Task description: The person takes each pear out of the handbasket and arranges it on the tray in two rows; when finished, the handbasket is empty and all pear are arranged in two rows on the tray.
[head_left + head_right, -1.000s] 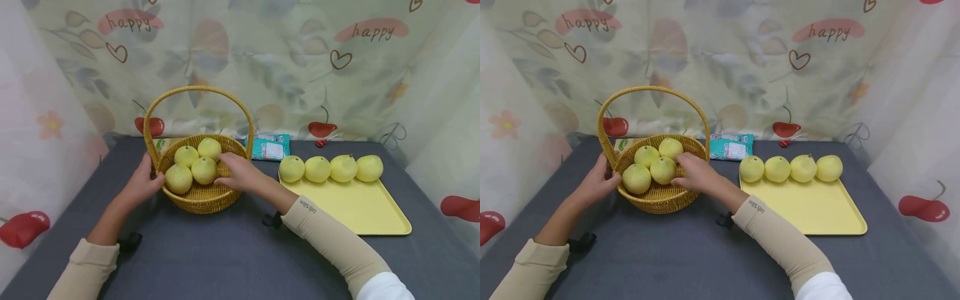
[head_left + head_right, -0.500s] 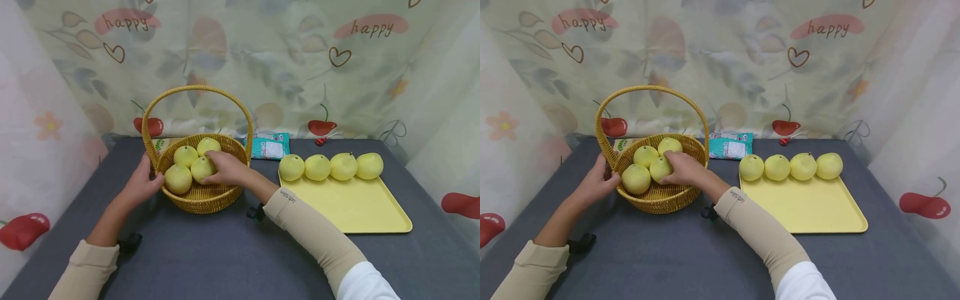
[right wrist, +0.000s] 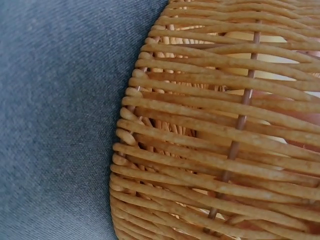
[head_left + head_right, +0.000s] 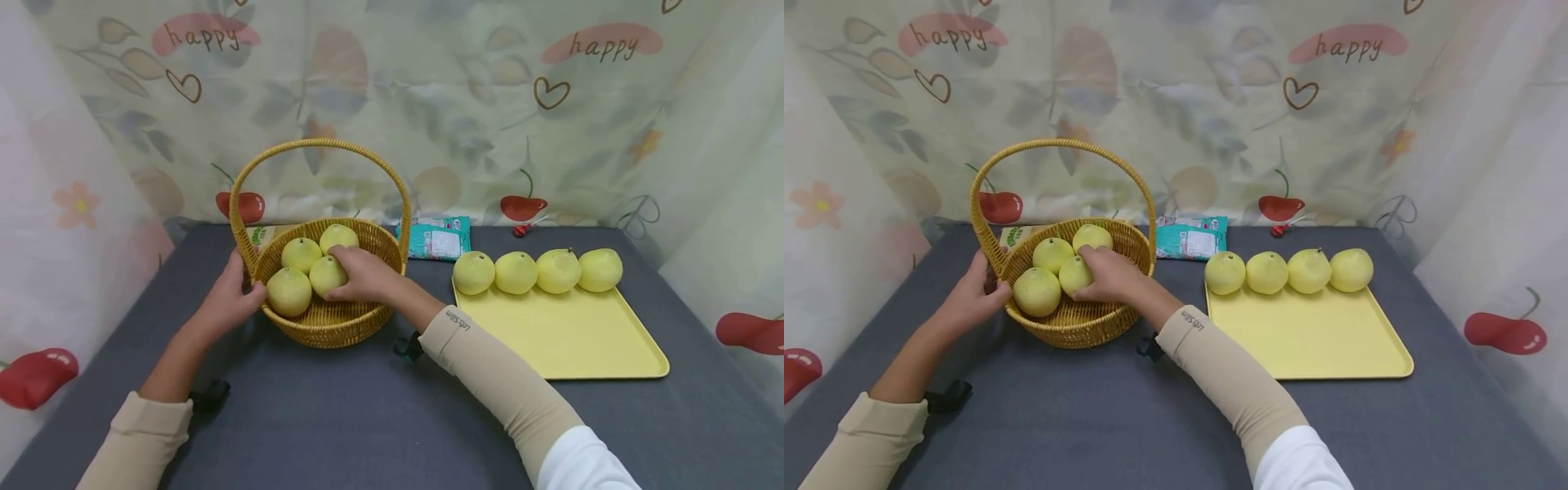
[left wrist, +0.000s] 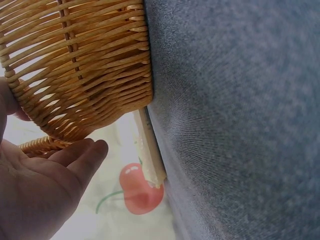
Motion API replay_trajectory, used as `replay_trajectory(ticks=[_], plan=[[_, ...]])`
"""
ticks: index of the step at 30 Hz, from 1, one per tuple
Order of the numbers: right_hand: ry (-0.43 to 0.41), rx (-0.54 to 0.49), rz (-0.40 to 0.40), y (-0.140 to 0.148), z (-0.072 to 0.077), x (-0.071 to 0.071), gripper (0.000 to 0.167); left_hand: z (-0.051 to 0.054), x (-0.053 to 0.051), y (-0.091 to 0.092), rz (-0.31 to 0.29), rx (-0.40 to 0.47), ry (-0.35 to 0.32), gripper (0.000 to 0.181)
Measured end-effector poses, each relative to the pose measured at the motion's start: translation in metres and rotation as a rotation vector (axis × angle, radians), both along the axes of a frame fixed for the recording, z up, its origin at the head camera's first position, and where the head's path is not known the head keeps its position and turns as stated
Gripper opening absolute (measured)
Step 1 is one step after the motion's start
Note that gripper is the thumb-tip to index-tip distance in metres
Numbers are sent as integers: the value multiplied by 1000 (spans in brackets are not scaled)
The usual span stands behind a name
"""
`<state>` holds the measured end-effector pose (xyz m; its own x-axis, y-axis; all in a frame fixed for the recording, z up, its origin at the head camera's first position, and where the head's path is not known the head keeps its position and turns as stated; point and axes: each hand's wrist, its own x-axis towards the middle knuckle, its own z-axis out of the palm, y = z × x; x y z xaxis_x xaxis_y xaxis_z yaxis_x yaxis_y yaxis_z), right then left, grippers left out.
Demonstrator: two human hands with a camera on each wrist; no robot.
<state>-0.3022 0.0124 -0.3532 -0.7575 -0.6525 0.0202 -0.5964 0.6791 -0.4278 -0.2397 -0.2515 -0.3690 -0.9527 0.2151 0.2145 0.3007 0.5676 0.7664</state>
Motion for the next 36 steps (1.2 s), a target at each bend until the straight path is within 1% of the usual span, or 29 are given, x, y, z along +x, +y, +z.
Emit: replay_trajectory(ticks=[4,11,21,30,36], plan=[[0,-6,6,2,0,1,77,1,1,0,3,-7,-3,79],[-2,-58,3,5,2,2,77,1,1,0,2,-4,-1,78],[10,-96,-22,5,1,3,76,1,1,1,4,-7,-6,77],[-53,-215,-65,8,1,3,80,0,1,0,-2,-3,1,78],[-43,-258,-58,10,3,6,79,0,0,0,-2,-6,4,77]])
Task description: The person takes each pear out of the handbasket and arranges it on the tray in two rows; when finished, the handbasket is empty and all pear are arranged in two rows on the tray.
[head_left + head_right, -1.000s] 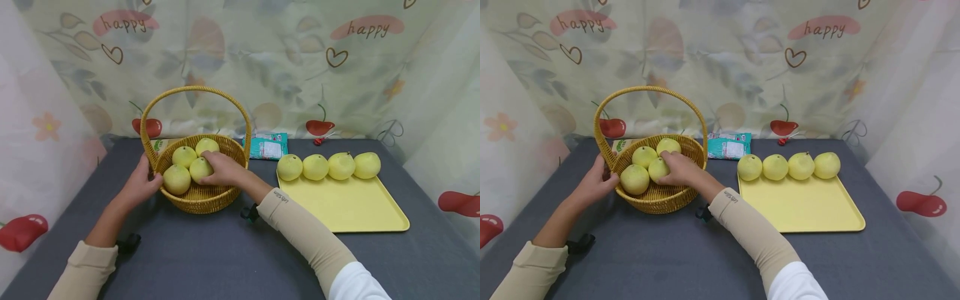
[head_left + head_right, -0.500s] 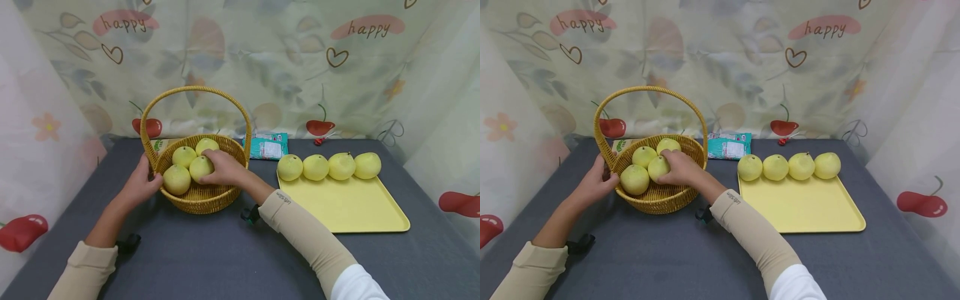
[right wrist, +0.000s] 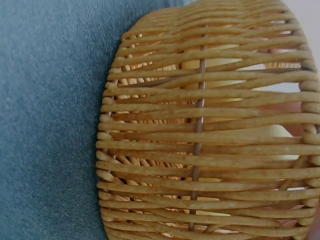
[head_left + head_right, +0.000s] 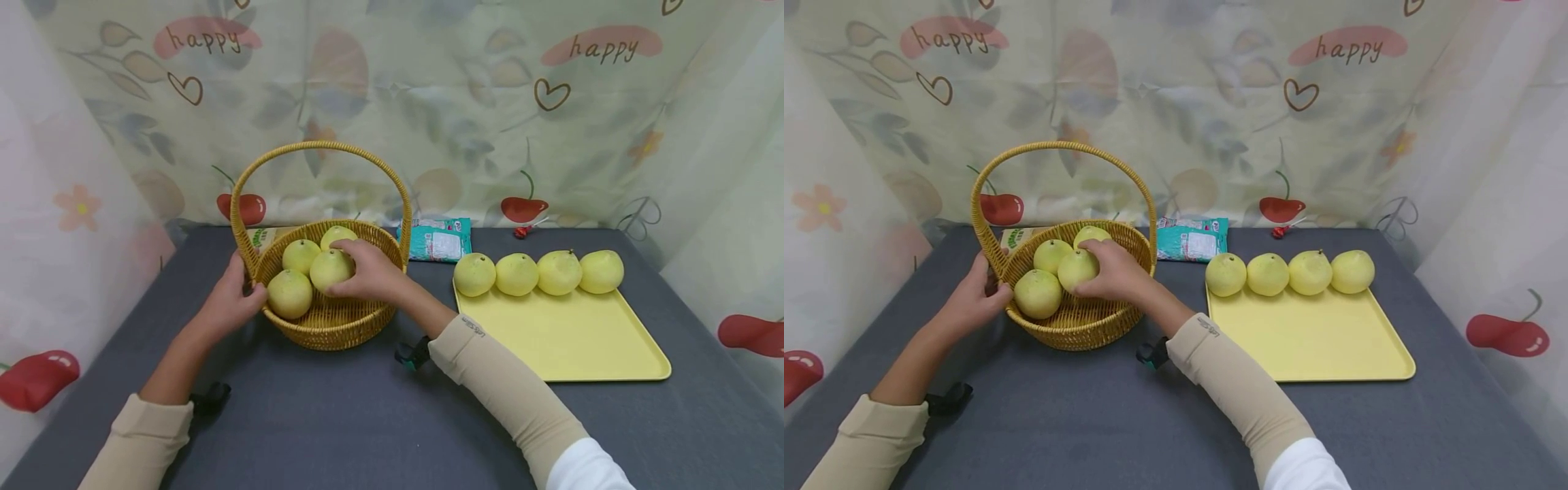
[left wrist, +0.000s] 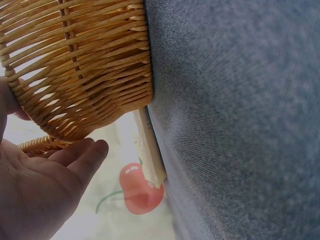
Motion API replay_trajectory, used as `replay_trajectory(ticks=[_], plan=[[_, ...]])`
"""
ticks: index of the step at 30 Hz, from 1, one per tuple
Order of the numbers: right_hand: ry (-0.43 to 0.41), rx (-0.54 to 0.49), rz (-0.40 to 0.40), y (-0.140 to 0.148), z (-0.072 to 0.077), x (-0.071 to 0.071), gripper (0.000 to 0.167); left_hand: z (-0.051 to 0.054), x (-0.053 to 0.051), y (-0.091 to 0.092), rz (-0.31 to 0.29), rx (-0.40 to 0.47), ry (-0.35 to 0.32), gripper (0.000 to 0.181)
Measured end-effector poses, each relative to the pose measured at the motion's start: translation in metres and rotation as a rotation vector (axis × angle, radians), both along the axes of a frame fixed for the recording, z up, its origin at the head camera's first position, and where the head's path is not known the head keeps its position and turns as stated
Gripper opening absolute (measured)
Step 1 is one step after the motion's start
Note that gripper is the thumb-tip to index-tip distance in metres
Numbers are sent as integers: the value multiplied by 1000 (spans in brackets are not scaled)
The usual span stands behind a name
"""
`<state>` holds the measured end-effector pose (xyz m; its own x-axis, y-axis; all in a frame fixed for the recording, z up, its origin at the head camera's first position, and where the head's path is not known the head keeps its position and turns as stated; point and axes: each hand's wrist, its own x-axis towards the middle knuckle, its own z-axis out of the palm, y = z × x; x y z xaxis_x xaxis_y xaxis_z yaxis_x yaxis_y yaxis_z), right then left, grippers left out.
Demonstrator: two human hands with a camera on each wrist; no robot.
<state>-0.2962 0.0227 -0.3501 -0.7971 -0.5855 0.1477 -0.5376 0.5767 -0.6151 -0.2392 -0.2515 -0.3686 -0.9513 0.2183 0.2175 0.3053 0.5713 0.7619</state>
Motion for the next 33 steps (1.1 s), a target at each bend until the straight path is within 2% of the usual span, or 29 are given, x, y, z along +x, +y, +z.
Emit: replay_trajectory(ticks=[20,33], plan=[[13,-102,11,20,12,19,77,1,0,1,-2,5,-9,79],[24,-227,-21,47,30,39,75,3,2,1,7,-5,-18,77]])
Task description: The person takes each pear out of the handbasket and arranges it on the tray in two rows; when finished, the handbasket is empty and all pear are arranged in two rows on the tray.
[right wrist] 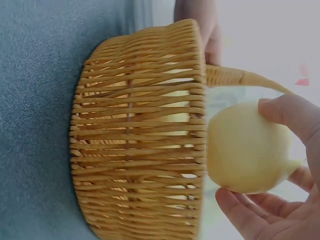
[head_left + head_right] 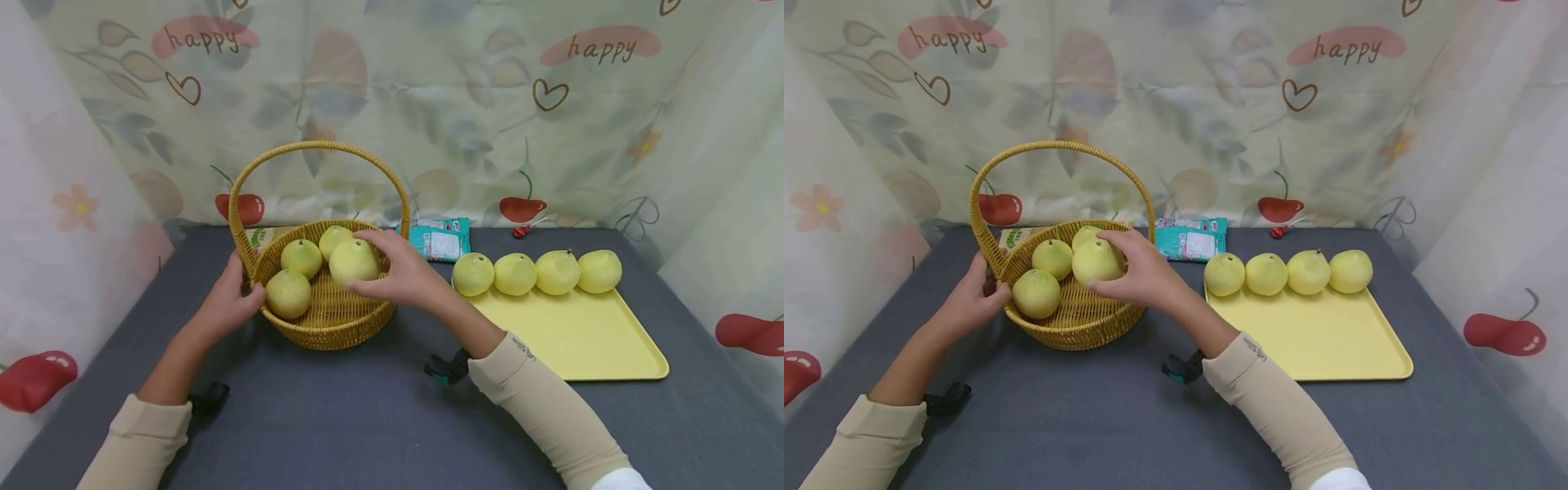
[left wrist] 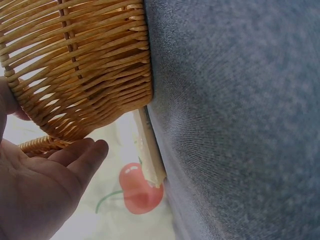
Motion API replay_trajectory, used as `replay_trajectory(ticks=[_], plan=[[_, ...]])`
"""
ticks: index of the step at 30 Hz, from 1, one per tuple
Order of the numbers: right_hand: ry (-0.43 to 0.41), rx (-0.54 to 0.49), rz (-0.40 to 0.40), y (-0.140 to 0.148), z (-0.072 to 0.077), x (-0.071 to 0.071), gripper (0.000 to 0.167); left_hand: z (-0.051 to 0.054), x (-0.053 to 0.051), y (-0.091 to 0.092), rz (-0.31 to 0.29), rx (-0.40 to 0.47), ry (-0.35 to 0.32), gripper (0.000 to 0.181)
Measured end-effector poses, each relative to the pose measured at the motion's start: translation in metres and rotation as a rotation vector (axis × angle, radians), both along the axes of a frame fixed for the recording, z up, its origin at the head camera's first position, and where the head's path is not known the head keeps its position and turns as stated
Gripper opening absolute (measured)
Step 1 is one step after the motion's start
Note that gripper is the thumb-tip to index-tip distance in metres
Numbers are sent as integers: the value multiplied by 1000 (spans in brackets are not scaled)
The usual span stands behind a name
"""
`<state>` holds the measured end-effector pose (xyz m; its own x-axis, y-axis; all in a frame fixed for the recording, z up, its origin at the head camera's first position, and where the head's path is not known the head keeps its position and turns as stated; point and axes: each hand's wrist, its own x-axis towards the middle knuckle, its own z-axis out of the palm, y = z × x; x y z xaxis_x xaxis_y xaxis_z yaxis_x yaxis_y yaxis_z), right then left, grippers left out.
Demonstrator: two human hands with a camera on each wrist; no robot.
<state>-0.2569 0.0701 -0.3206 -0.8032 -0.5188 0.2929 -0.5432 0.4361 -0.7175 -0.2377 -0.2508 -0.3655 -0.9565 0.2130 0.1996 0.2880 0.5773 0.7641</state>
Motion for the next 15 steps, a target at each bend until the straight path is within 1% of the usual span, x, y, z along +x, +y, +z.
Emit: replay_trajectory(ticks=[7,11,15], plan=[[56,-62,-2,19,6,17,74,-1,0,0,3,6,-1,77],[75,-82,-2,32,8,28,75,-2,-1,-1,2,0,6,77],[72,-98,-4,45,9,36,76,-3,-1,-1,-3,2,14,77]])
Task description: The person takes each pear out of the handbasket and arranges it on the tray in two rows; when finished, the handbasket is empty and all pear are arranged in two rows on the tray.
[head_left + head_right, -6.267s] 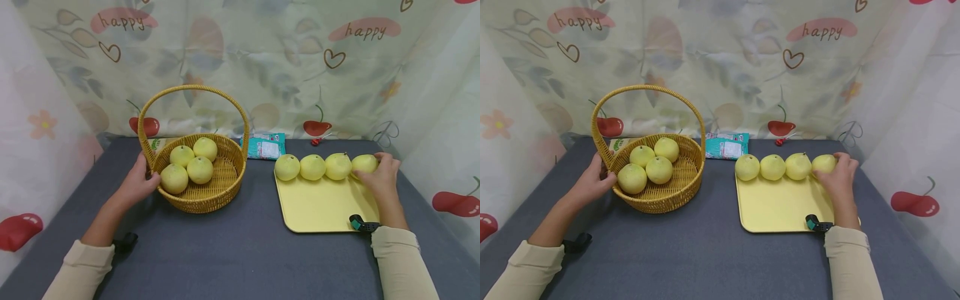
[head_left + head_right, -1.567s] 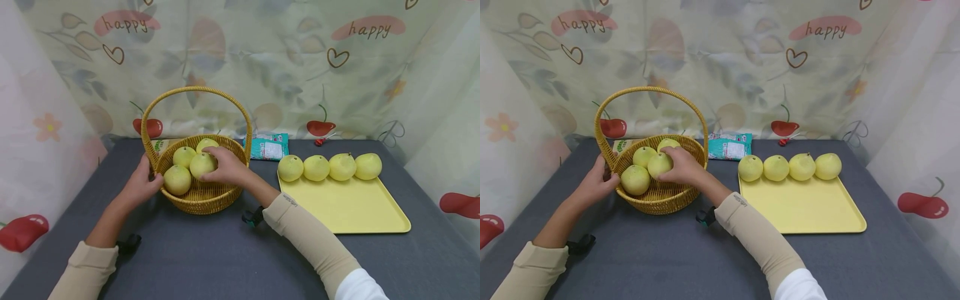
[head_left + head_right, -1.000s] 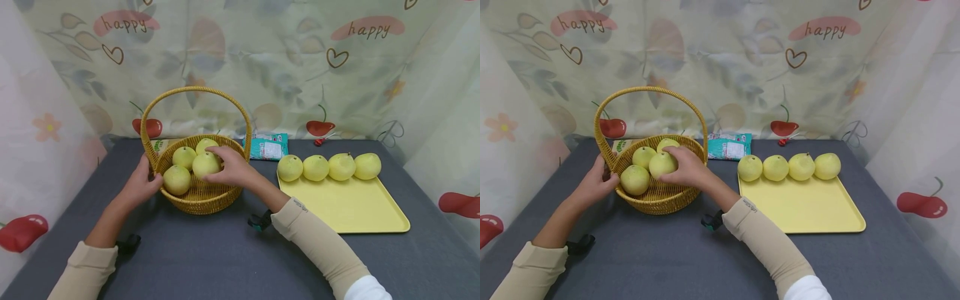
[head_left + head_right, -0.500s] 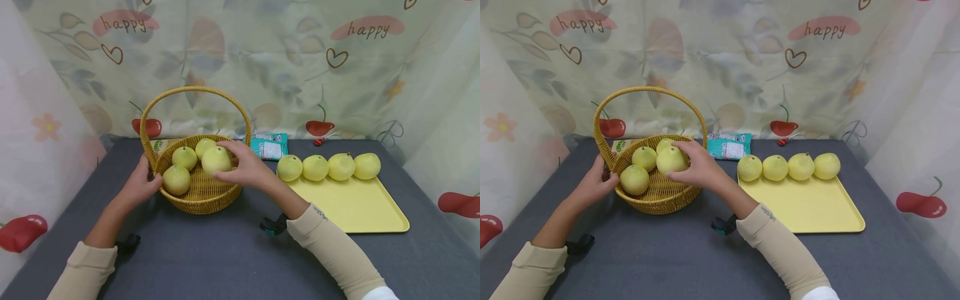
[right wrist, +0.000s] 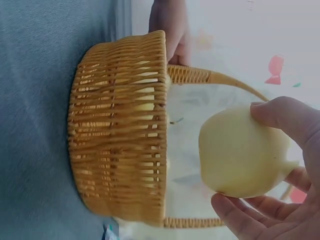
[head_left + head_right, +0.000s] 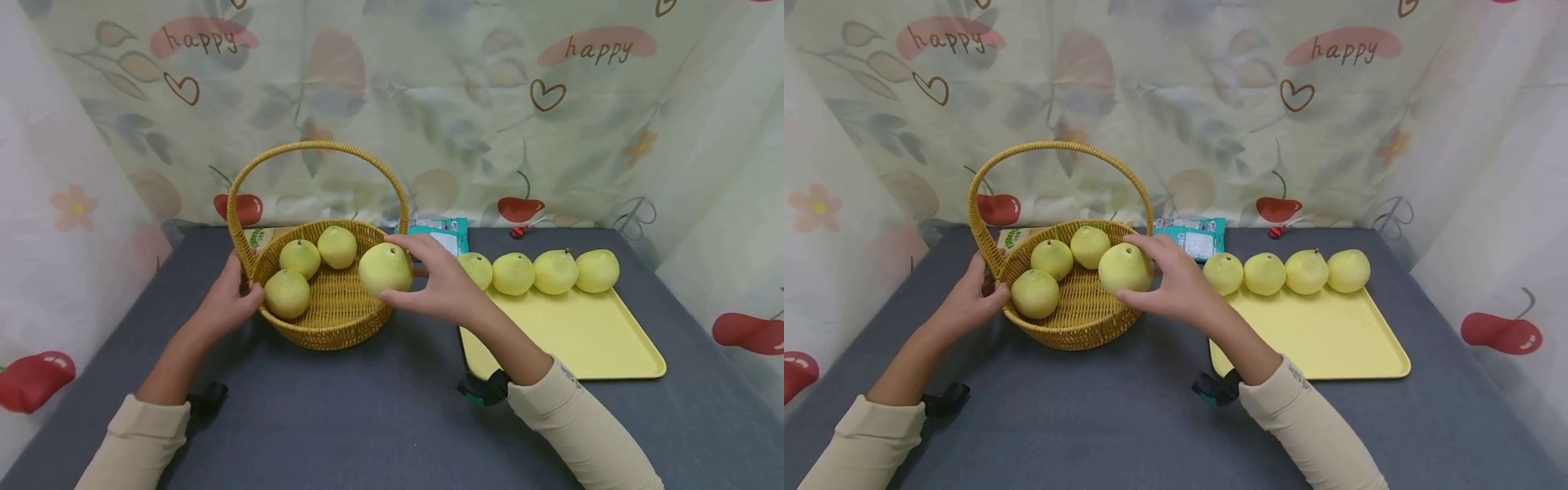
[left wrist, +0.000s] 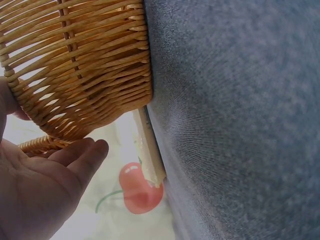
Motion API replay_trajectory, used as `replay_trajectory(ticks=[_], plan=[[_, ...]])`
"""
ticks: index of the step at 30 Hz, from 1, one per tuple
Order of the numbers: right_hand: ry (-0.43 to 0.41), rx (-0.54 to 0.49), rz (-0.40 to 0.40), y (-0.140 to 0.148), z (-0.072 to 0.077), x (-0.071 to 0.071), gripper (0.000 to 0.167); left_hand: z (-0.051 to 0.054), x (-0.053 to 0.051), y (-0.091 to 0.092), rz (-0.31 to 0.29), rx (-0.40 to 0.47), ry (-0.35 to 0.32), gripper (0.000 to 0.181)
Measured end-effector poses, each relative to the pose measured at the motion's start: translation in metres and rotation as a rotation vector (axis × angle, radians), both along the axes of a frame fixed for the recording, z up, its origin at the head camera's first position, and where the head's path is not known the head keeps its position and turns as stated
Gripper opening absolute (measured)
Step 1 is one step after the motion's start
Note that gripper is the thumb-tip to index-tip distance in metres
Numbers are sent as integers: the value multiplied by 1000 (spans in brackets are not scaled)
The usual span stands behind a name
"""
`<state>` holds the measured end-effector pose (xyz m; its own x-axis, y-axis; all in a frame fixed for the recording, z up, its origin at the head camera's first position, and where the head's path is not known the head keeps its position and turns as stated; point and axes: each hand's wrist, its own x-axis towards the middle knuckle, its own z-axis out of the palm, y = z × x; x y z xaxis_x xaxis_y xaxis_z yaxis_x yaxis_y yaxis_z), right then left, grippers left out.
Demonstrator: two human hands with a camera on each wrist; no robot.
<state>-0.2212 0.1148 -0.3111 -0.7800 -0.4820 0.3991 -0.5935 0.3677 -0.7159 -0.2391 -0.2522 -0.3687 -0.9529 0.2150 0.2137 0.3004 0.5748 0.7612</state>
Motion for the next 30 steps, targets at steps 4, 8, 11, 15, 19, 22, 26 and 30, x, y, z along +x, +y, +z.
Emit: replay_trajectory(ticks=[4,8,11,15,19,22,26,30], plan=[[11,0,-10,12,-1,5,76,0,0,1,-8,13,7,77],[19,6,-19,24,-3,9,75,1,0,1,-13,21,8,76],[19,22,-26,33,-6,12,74,1,0,1,-13,18,8,76],[14,53,-54,47,-10,14,75,1,0,1,-13,11,10,77],[-14,73,-90,60,-14,16,76,1,-1,1,-13,6,12,77],[-44,79,-116,70,-17,17,76,1,-1,1,-12,4,12,77],[-71,79,-150,83,-23,15,76,0,-2,0,-9,-5,18,77],[-90,84,-164,95,-27,11,75,-1,-1,0,-9,-13,25,77]])
